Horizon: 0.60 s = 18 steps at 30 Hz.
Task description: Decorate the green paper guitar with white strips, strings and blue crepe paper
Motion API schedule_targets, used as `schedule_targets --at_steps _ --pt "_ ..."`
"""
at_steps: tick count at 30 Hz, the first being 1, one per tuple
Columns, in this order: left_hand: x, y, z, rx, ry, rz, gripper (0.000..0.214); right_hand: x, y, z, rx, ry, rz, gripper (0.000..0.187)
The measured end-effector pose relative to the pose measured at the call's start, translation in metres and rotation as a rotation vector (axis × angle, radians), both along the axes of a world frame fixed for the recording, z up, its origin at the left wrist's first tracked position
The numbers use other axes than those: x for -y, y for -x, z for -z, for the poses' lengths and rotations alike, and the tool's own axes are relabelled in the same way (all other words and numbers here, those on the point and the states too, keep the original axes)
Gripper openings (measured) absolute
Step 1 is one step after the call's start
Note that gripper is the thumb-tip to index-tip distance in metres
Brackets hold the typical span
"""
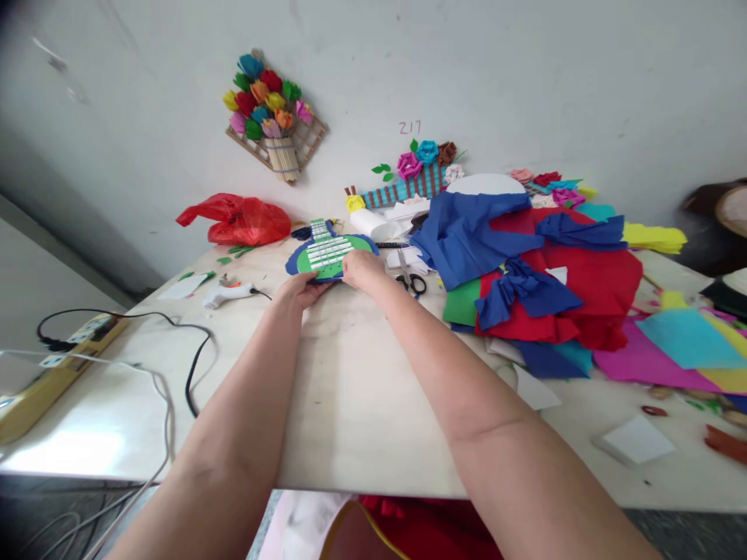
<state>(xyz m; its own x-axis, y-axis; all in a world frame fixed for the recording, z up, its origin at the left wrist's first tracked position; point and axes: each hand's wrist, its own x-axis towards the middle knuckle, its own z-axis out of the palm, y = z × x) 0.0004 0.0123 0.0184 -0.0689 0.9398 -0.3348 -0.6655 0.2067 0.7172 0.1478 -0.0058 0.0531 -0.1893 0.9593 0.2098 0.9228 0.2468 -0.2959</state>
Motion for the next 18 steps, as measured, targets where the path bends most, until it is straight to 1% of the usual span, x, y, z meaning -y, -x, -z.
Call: schedule_targets --at_steps 3,6,12,18 --pt "-0.001 0.0 0.001 0.008 -0.005 -0.007 0.046 0.002 -0.004 -0.004 -0.009 0.006 -0.041 0.01" --pt "-0.001 0.001 0.001 0.025 -0.005 -0.005 0.048 0.004 -0.005 -0.004 -0.037 -0.003 -0.059 0.011" --pt "0.001 0.001 0.0 0.027 -0.016 0.007 0.042 0.002 0.001 0.004 -0.03 -0.074 -0.068 0.01" --pt "0.0 0.001 0.002 0.009 -0.025 0.012 0.034 0.0 0.003 0.01 -0.016 -0.087 -0.065 0.014"
